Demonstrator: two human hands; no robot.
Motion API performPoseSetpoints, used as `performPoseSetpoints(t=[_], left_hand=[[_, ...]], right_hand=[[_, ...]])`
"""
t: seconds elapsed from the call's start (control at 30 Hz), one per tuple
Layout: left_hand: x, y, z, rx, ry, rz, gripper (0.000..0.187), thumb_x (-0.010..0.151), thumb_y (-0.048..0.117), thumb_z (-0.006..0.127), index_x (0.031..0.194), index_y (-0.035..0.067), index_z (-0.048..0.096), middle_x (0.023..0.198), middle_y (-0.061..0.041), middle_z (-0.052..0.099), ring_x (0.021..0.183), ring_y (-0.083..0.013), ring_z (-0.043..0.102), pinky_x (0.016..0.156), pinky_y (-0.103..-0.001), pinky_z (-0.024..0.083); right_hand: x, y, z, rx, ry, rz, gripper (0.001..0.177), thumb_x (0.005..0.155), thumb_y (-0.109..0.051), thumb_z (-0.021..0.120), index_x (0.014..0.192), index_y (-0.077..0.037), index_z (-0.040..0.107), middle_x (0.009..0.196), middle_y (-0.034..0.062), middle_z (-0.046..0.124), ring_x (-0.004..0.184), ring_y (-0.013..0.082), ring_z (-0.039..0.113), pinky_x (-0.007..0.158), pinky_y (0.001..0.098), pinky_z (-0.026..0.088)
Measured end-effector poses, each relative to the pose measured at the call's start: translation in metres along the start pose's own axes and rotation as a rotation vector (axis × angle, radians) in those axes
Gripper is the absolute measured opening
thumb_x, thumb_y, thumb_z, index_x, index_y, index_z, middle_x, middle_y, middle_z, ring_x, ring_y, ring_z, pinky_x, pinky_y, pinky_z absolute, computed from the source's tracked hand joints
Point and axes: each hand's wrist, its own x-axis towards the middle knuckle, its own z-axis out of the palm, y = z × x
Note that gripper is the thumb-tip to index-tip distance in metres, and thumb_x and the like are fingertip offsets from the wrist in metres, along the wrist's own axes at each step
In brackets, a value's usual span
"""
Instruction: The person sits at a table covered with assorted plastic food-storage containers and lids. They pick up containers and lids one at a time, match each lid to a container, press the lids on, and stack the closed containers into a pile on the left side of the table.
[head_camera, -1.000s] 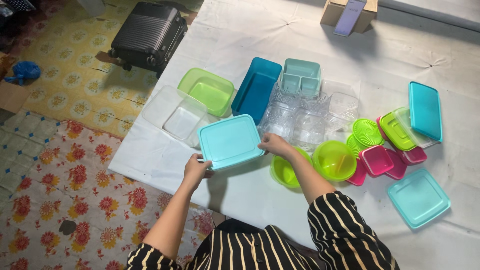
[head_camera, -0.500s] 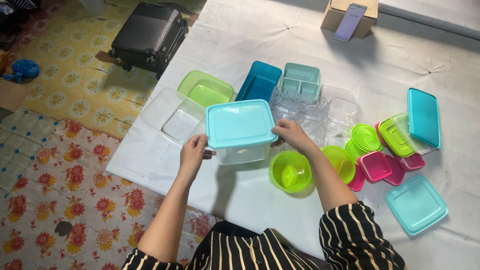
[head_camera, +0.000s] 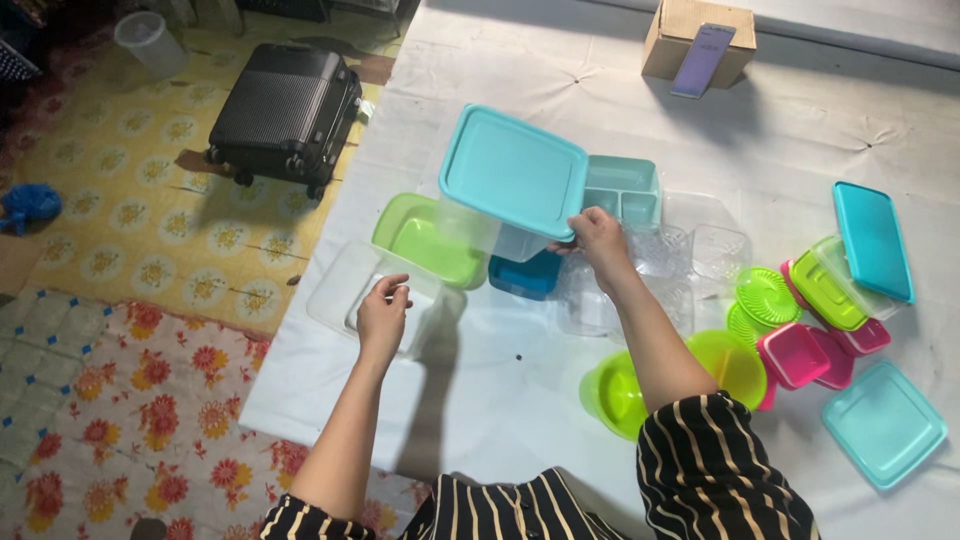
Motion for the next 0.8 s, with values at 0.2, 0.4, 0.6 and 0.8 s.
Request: performPoseSetpoints(t=[0.2, 0.4, 0.6, 0.8], left_hand=[[0.041, 0.001, 0.004, -0.001, -0.013, 0.141, 0.024, 0.098, 0.02, 0.061, 0.116, 0.011, 0.074, 0.102, -0.008, 0.077, 0.081, -0.0184, 0.075, 0.075, -0.034, 0.056], [0.061, 0.017, 0.006, 0.046, -0.032, 0.164, 0.023, 0.098, 0.021, 0.062, 0.113, 0.012, 0.076, 0.106, -0.009, 0.075, 0.086, -0.0224, 0.071, 0.08, -0.036, 0.056], [0.076, 0.023, 0.011, 0.018, -0.069, 0.146, 0.024, 0.098, 0.022, 0.06, 0.112, 0.012, 0.076, 0.109, -0.009, 0.075, 0.087, -0.0229, 0.071, 0.081, -0.036, 0.056], [0.09, 0.02, 0.023, 0.005, -0.097, 0.137, 0.024, 0.098, 0.022, 0.06, 0.113, 0.012, 0.076, 0.109, -0.009, 0.075, 0.086, -0.0228, 0.072, 0.08, -0.036, 0.056]], right_hand=[[0.05, 0.001, 0.039, -0.036, 0.104, -0.042, 0.014, 0.098, -0.013, 0.055, 0.097, 0.0, 0.05, 0.095, 0.0189, 0.072, 0.079, 0.0263, 0.077, 0.07, 0.0334, 0.063], [0.105, 0.026, 0.065, -0.068, 0.136, -0.024, 0.02, 0.098, -0.016, 0.056, 0.105, 0.003, 0.053, 0.095, 0.0173, 0.072, 0.08, 0.0264, 0.077, 0.071, 0.0335, 0.062], [0.148, 0.065, 0.086, 0.003, 0.117, 0.011, 0.02, 0.095, -0.012, 0.06, 0.103, 0.005, 0.052, 0.094, 0.0172, 0.069, 0.077, 0.0297, 0.076, 0.069, 0.0344, 0.065], [0.155, 0.087, 0.09, -0.315, 0.209, 0.07, 0.023, 0.093, -0.016, 0.064, 0.092, 0.005, 0.054, 0.086, 0.0157, 0.069, 0.074, 0.0255, 0.078, 0.058, 0.0313, 0.061]])
